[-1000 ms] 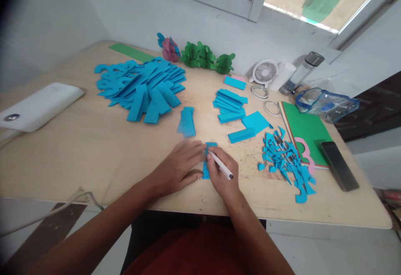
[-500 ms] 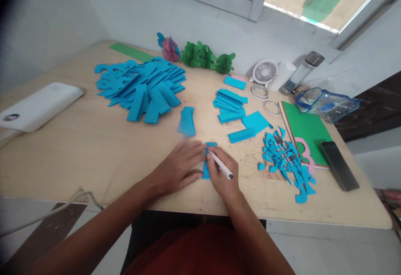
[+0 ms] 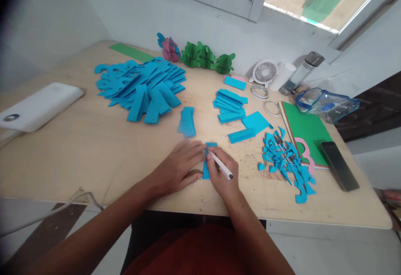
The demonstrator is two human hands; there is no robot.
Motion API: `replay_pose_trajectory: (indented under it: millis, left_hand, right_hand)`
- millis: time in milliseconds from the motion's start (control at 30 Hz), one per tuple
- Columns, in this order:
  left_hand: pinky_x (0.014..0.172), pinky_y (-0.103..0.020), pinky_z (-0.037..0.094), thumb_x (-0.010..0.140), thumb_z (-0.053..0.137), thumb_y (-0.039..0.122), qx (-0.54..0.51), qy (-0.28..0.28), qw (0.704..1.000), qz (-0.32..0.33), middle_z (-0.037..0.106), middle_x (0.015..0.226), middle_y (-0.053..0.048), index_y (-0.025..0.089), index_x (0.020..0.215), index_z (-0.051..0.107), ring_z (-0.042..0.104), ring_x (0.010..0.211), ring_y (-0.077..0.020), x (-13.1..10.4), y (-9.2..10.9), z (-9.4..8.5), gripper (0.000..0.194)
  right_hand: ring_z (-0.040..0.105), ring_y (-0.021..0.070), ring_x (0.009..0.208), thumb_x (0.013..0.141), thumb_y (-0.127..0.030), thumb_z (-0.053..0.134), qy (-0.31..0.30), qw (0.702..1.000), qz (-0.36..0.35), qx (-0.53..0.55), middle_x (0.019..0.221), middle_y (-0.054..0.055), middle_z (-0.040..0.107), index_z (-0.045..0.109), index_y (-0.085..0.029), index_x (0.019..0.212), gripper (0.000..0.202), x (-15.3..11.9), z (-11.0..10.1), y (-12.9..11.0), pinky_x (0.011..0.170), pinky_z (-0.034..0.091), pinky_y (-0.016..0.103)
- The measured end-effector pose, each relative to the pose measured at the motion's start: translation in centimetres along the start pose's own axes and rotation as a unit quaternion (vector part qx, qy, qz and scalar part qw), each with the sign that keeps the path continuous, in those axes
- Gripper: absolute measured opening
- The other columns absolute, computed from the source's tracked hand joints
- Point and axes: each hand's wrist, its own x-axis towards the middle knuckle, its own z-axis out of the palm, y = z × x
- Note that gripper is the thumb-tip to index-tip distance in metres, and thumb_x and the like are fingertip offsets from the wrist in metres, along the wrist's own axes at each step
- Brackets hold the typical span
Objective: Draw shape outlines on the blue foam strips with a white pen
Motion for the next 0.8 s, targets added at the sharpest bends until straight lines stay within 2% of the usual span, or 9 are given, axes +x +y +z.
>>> replay_pose_trajectory:
  millis: [667, 800]
  left_hand:
    - [0.116, -0.055, 0.026, 0.089, 0.058, 0.035, 0.003, 0.0, 1.0, -0.001, 0.049, 0.146, -0.015, 0.017, 0.129, 0.055, 0.04, 0.139, -0.0318, 0.01, -0.02, -0.02, 0.044]
    - [0.116, -0.055, 0.027, 0.088, 0.059, 0.034, -0.002, -0.001, 1.0, -0.003, 0.05, 0.146, -0.015, 0.017, 0.127, 0.056, 0.04, 0.139, -0.0323, 0.02, -0.04, -0.02, 0.043]
  right_hand:
    - [0.071, 0.0186, 0.081, 0.092, -0.028, 0.053, 0.009, 1.0, 0.001, 0.012, 0.092, 0.005, 0.075, 0.069, -0.022, 0.102, 0.02, 0.0, 0.01, -0.18, 0.075, 0.057, 0.029]
    - [0.071, 0.0177, 0.078, 0.092, -0.028, 0.053, 0.016, 1.0, 0.001, 0.023, 0.09, 0.005, 0.075, 0.068, -0.021, 0.103, 0.02, -0.1, -0.02, -0.21, 0.071, 0.057, 0.028]
